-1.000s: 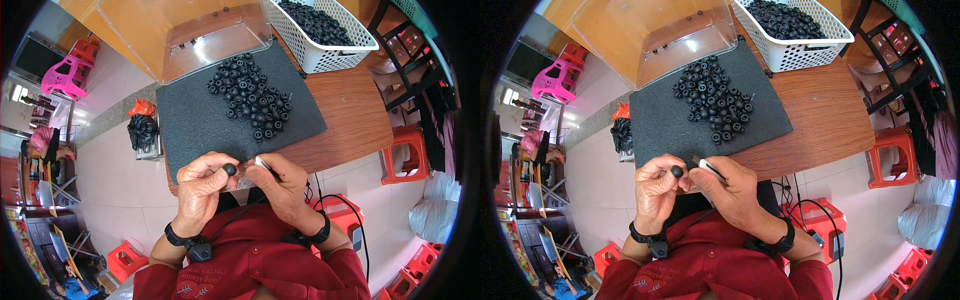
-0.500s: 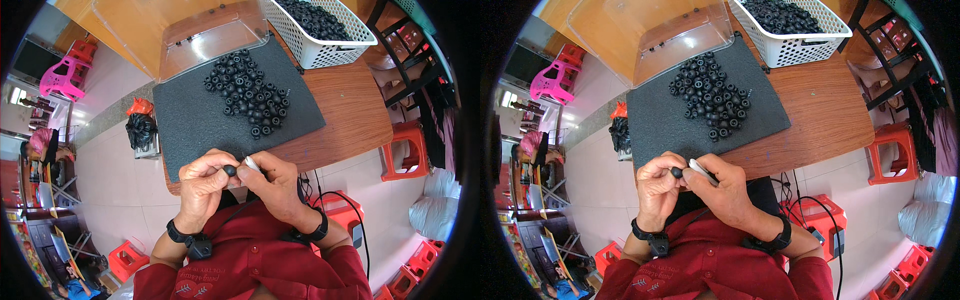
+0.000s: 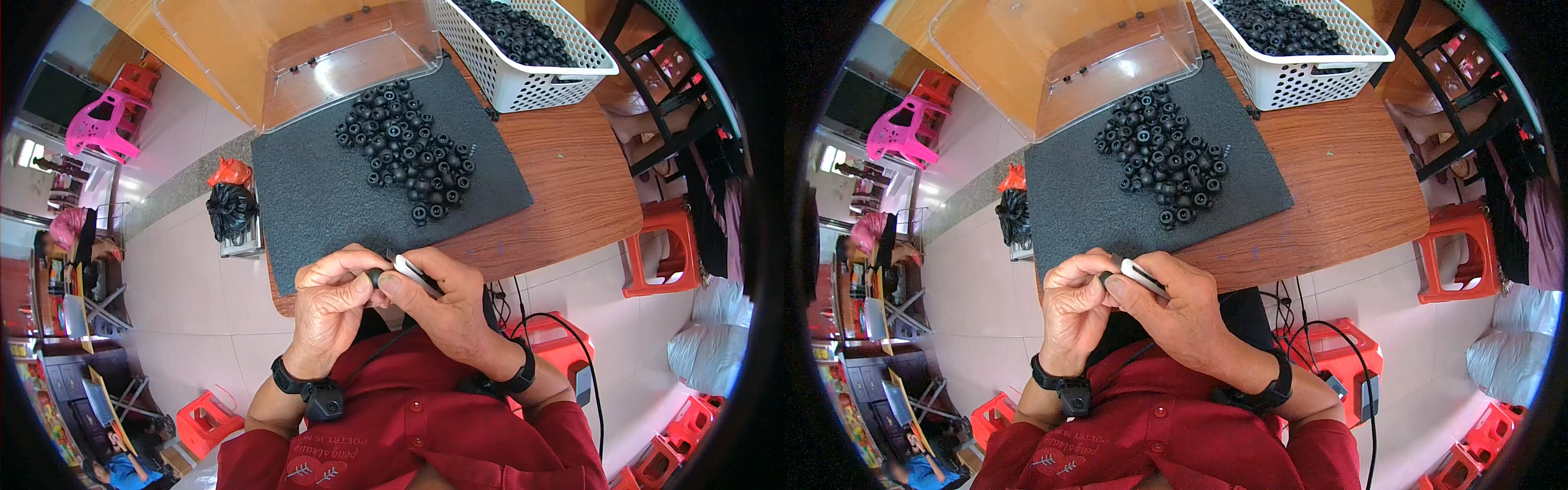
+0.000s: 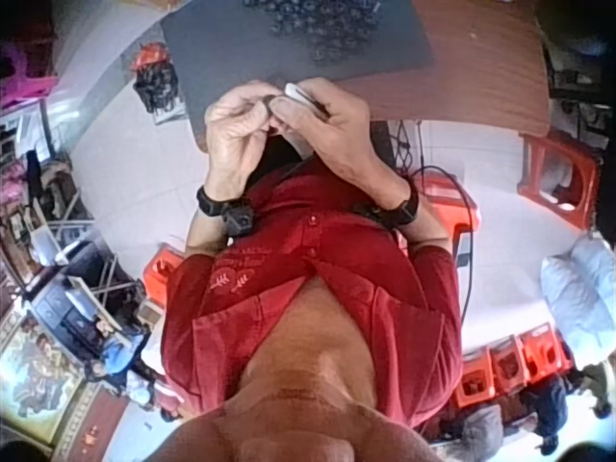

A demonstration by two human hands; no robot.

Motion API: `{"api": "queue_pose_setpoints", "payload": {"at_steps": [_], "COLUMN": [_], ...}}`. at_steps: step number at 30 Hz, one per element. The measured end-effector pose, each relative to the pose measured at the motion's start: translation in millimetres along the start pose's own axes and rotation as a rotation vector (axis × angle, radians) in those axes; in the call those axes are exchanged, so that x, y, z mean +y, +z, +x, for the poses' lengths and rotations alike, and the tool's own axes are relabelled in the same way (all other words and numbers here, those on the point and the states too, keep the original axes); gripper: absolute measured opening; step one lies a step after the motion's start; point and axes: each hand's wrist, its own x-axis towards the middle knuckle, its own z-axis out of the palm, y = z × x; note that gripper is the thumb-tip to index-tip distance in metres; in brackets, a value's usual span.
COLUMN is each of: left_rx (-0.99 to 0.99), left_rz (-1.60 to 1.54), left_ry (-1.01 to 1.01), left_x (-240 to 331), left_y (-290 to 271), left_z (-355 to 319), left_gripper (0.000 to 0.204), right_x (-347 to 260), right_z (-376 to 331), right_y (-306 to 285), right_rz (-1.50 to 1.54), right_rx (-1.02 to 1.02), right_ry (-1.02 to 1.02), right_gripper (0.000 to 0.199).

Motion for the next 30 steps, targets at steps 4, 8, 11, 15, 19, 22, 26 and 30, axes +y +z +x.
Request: {"api": "queue_pose_setpoints", "payload": {"at_steps": [4,8,11,15,19,22,26,30], "left_rx": [-0.032,0.045,0.082,0.106,0.117,0.115,0.117,0.123], "left_rz": [-0.101,-0.162,-0.169,-0.137,-0.119,-0.113,-0.108,-0.066], "left_ry": [-0.033,-0.099,-0.126,-0.129,-0.144,-0.157,-0.176,-0.160], "left_x": [-2.1,1.4,1.3,1.9,2.4,3.5,6.0,7.7], "left_y": [-3.1,-2.0,-2.6,-2.5,-1.5,0.2,3.7,6.2], "left_z": [0.3,-2.4,-4.0,-6.2,-6.4,-6.6,-6.9,-7.9], "left_gripper": [0.027,0.026,0.027,0.028,0.028,0.027,0.026,0.026], "right_x": [4.7,5.4,5.3,12.8,13.0,13.7,13.2,14.4], "right_z": [0.1,3.1,3.8,5.2,5.1,4.4,3.0,3.0], "right_y": [2.0,-3.9,-4.5,-2.6,-2.0,-2.6,-3.3,-2.9], "right_rz": [0.034,-0.206,-0.391,-0.517,-0.578,-0.607,-0.656,-0.666], "right_rx": [0.039,0.042,0.037,0.105,0.122,0.126,0.135,0.155], "right_ry": [-0.041,-0.269,-0.395,-0.533,-0.584,-0.599,-0.621,-0.639], "right_gripper": [0.017,0.019,0.023,0.030,0.034,0.035,0.037,0.039]}}
